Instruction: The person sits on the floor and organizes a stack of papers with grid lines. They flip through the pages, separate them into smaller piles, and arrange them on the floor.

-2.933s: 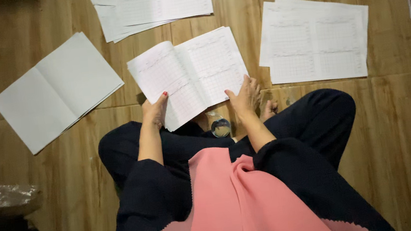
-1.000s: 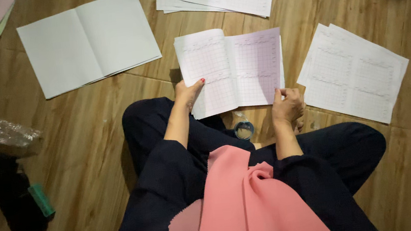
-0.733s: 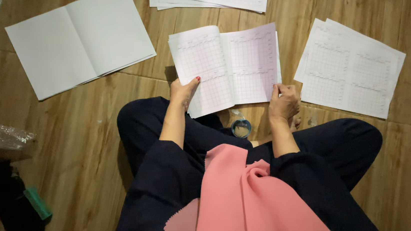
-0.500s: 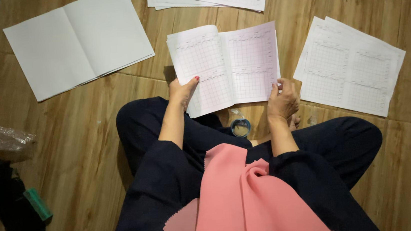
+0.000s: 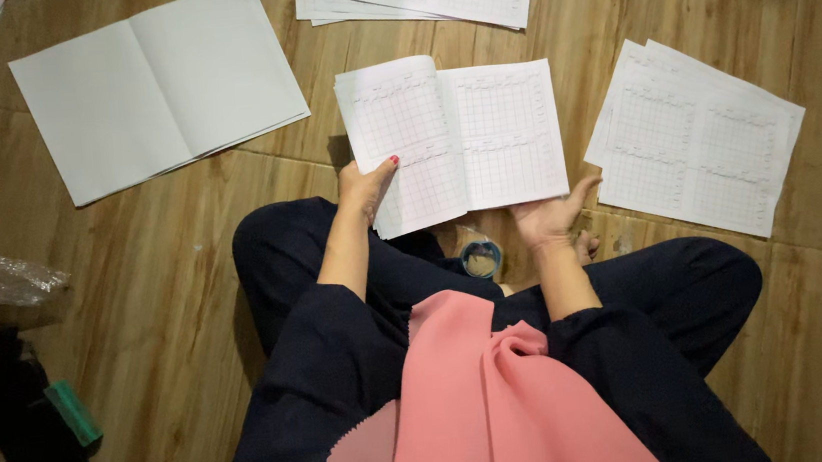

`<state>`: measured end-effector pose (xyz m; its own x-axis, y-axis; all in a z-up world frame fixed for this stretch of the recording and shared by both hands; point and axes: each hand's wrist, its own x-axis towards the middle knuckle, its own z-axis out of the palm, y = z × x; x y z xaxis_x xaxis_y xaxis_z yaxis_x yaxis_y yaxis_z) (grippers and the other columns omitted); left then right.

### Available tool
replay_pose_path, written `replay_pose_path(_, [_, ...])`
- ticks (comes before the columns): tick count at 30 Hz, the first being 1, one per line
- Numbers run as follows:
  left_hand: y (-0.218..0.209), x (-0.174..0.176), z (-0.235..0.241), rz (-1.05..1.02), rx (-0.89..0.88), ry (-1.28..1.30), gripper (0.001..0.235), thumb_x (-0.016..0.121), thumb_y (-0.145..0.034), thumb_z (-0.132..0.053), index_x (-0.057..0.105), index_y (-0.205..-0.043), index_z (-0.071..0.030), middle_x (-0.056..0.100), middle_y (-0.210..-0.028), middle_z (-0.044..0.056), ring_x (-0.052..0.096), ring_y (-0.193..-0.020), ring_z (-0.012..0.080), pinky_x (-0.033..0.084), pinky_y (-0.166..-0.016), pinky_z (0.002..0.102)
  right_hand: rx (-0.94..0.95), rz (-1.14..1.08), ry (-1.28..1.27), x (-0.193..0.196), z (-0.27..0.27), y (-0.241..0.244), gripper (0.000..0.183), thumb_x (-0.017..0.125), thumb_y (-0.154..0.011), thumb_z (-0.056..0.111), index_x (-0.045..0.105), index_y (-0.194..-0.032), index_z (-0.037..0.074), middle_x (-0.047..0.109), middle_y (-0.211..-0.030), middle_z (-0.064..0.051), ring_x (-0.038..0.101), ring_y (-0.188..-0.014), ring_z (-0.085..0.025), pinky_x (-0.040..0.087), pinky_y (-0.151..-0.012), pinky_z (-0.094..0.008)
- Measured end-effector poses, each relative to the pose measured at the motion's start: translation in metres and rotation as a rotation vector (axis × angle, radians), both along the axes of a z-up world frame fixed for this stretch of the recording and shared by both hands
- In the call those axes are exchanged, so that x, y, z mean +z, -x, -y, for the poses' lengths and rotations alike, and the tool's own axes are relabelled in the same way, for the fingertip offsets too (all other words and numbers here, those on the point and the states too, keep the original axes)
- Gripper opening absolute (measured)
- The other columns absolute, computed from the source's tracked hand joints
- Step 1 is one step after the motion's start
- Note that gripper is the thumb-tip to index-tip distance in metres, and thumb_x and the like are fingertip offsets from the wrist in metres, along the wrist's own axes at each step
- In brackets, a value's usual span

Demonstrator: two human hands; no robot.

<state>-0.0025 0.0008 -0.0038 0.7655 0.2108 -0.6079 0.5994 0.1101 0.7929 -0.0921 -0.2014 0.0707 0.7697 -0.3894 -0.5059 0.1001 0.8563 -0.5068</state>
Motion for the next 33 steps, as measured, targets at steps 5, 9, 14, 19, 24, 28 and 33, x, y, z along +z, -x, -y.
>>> replay_pose_path(5, [0.0, 0.0, -0.004, -0.008, -0.019, -0.029, 0.048, 0.086, -0.054, -0.028, 0.063, -0.088, -0.003, 0.064, -0.078, 0.014, 0.063, -0.074, 0.0207, 0.052, -0.059, 0.033, 0.084, 0.048, -0.148, 0.003, -0.004, 0.003, 0.078, 0.031, -0.074, 0.07, 0.043, -0.129, 0.016, 0.041, -0.136, -0.008, 0.038, -0.124, -0.034, 0.025, -0.105, -0.054])
replay_pose_path(9, [0.002, -0.001, -0.008, 0.021, 0.015, 0.008, 0.048, 0.085, -0.056, -0.021, 0.06, -0.093, -0.003, 0.063, -0.08, 0.014, 0.062, -0.075, 0.0211, 0.053, -0.062, 0.029, 0.114, 0.098, -0.226, -0.001, -0.001, 0.001, 0.075, 0.029, -0.071, 0.071, 0.053, -0.12, 0.018, 0.049, -0.127, -0.009, 0.041, -0.12, -0.036, 0.024, -0.106, -0.058])
replay_pose_path(14, [0.001, 0.001, -0.008, 0.04, -0.027, -0.033, 0.053, 0.085, -0.057, -0.022, 0.059, -0.098, -0.003, 0.063, -0.087, 0.017, 0.062, -0.085, 0.0246, 0.052, -0.065, 0.034, 0.287, 0.097, -0.184, -0.007, 0.003, -0.006, 0.062, 0.037, -0.069, 0.07, 0.06, -0.11, 0.029, 0.055, -0.122, 0.004, 0.046, -0.119, -0.027, 0.028, -0.105, -0.055])
replay_pose_path(19, [-0.001, 0.003, -0.01, 0.054, -0.115, -0.103, 0.055, 0.084, -0.059, -0.03, 0.06, -0.103, -0.006, 0.064, -0.093, 0.016, 0.062, -0.092, 0.0281, 0.05, -0.072, 0.037, 0.317, 0.08, -0.159, -0.022, -0.003, -0.012, 0.078, 0.028, -0.07, 0.074, 0.052, -0.123, 0.022, 0.053, -0.125, -0.002, 0.048, -0.116, -0.029, 0.028, -0.106, -0.052])
replay_pose_path(24, [-0.016, 0.008, -0.007, 0.107, -0.275, -0.145, 0.043, 0.078, -0.066, -0.031, 0.063, -0.098, -0.006, 0.065, -0.088, 0.016, 0.063, -0.087, 0.0304, 0.05, -0.07, 0.039, 0.514, -0.048, 0.126, -0.041, -0.007, -0.011, 0.091, 0.016, -0.068, 0.079, 0.049, -0.126, 0.018, 0.056, -0.121, -0.007, 0.051, -0.113, -0.024, 0.031, -0.107, -0.041])
replay_pose_path(28, [-0.025, 0.012, -0.011, 0.168, -0.288, -0.09, 0.042, 0.079, -0.064, -0.027, 0.061, -0.095, -0.004, 0.064, -0.082, 0.014, 0.059, -0.08, 0.0239, 0.048, -0.068, 0.037, 0.478, -0.046, 0.22, -0.065, -0.007, -0.012, 0.078, 0.017, -0.075, 0.074, 0.047, -0.127, 0.025, 0.053, -0.125, 0.0, 0.051, -0.113, -0.021, 0.031, -0.107, -0.04])
replay_pose_path(33, [-0.021, 0.028, -0.012, 0.15, -0.31, -0.091, 0.037, 0.078, -0.067, -0.031, 0.062, -0.095, -0.011, 0.064, -0.079, 0.009, 0.06, -0.074, 0.019, 0.049, -0.062, 0.033, 0.809, -0.146, 1.521, -0.135, 0.006, -0.003, 0.05, 0.035, -0.083, 0.043, 0.056, -0.116, 0.012, 0.057, -0.114, -0.011, 0.052, -0.112, -0.025, 0.03, -0.107, -0.041])
